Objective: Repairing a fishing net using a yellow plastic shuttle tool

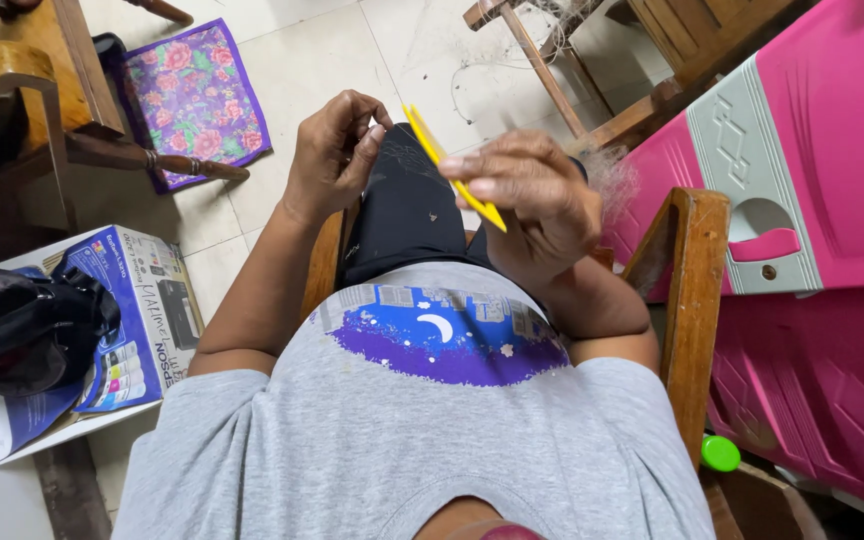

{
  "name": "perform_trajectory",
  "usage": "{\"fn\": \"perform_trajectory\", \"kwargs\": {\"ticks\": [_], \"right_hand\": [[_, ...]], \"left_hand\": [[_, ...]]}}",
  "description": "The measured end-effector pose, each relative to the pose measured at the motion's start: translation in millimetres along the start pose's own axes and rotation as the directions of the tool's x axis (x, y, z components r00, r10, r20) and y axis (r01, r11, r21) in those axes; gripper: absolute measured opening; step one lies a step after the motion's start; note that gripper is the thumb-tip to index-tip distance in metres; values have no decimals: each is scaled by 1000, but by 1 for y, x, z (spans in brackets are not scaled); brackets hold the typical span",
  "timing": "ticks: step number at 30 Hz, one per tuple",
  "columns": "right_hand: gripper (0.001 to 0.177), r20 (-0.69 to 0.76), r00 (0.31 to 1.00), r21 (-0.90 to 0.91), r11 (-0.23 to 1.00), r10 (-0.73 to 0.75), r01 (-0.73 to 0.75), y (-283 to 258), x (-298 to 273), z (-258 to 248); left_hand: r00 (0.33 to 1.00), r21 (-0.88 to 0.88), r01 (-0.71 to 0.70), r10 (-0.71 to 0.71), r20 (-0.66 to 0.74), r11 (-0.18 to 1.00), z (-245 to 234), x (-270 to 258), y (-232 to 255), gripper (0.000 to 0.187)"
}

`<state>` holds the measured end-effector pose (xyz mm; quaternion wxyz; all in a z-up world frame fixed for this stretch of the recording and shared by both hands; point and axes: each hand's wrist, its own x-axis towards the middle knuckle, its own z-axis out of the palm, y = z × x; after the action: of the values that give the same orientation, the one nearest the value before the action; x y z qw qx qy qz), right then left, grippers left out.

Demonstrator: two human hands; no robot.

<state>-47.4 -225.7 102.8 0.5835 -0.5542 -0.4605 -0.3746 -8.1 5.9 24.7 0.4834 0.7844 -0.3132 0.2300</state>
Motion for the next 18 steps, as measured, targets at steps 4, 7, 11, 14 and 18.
{"fn": "perform_trajectory", "kwargs": {"ticks": [4, 7, 11, 14, 18], "right_hand": [[14, 36, 997, -7, 998, -68, 68, 14, 30, -10], [12, -23, 998, -30, 998, -64, 64, 18, 51, -17], [13, -166, 986, -202, 978, 19, -53, 9, 62, -17], [8, -61, 997, -32, 999, 41, -43, 7, 60, -14], [5, 183, 973, 286, 940, 138, -187, 4, 48, -18]], "left_hand": [[1000, -2, 0, 0, -4, 1000, 2, 0, -2, 6], [997, -16, -58, 58, -47, 998, 2, 0, -4, 19], [989, -14, -97, 95, -116, 995, 4, -1, -11, 32], [979, 23, -42, 46, -200, 999, 8, -8, -22, 40], [961, 239, -39, 102, -257, 970, 10, -4, -24, 43]]}}
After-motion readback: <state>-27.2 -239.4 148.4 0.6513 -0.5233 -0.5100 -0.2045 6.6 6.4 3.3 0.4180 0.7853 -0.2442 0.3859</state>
